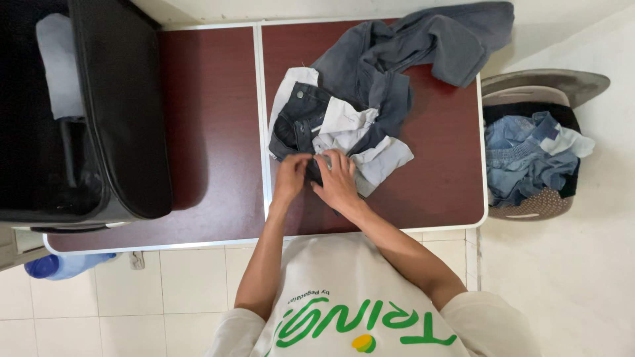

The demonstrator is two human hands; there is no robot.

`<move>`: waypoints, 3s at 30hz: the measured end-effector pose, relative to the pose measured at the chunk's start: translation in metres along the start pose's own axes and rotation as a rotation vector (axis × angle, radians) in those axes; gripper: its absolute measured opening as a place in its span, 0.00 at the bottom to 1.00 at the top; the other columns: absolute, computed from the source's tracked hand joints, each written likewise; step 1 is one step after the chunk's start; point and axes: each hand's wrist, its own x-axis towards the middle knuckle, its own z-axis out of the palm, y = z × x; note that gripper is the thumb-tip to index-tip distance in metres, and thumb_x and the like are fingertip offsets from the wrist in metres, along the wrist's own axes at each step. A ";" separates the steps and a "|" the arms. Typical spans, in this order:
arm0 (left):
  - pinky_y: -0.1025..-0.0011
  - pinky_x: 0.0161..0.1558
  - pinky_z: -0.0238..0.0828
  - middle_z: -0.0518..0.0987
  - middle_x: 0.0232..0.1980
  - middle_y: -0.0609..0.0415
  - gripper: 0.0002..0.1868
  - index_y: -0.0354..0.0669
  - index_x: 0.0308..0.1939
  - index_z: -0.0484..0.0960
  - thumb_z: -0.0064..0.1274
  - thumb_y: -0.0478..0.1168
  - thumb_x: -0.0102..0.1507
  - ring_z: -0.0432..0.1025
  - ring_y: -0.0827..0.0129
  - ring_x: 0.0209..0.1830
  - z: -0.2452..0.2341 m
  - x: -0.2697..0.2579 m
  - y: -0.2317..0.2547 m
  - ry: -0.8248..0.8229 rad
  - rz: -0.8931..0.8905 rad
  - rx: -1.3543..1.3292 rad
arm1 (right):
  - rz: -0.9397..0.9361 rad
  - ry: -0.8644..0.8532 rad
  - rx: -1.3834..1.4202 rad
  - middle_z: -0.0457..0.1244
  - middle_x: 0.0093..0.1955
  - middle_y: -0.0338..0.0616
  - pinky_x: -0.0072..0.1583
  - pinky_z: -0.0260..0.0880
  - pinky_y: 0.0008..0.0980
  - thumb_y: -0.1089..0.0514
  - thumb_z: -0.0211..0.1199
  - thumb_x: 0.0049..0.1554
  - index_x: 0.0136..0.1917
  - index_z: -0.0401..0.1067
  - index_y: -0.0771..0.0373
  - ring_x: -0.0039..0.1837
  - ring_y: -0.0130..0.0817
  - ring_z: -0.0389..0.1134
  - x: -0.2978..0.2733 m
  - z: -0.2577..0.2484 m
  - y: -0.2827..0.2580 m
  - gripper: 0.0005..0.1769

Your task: The person folds a grey garment and places it into a black suitcase before retrieving a pair of dark jeans from a laundry basket and folding them on a table.

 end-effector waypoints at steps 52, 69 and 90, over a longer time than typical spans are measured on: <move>0.60 0.59 0.70 0.80 0.56 0.48 0.08 0.38 0.46 0.86 0.63 0.34 0.63 0.72 0.51 0.58 -0.035 0.038 0.098 0.152 0.379 0.215 | 0.290 0.858 0.330 0.59 0.48 0.44 0.52 0.65 0.35 0.74 0.61 0.55 0.44 0.66 0.65 0.49 0.38 0.63 -0.018 -0.078 0.113 0.09; 0.56 0.59 0.62 0.72 0.61 0.50 0.07 0.49 0.49 0.86 0.60 0.42 0.69 0.66 0.54 0.62 0.017 0.081 0.046 0.015 0.320 0.558 | -0.073 -0.148 0.198 0.65 0.49 0.45 0.60 0.63 0.43 0.57 0.65 0.58 0.52 0.78 0.63 0.57 0.45 0.65 -0.021 -0.024 0.060 0.10; 0.50 0.44 0.65 0.80 0.43 0.44 0.05 0.37 0.40 0.81 0.57 0.36 0.66 0.72 0.45 0.45 0.020 0.090 0.058 0.002 0.308 0.335 | 0.017 0.226 0.154 0.62 0.72 0.55 0.71 0.62 0.47 0.61 0.64 0.60 0.72 0.68 0.65 0.70 0.55 0.64 -0.034 -0.087 0.054 0.27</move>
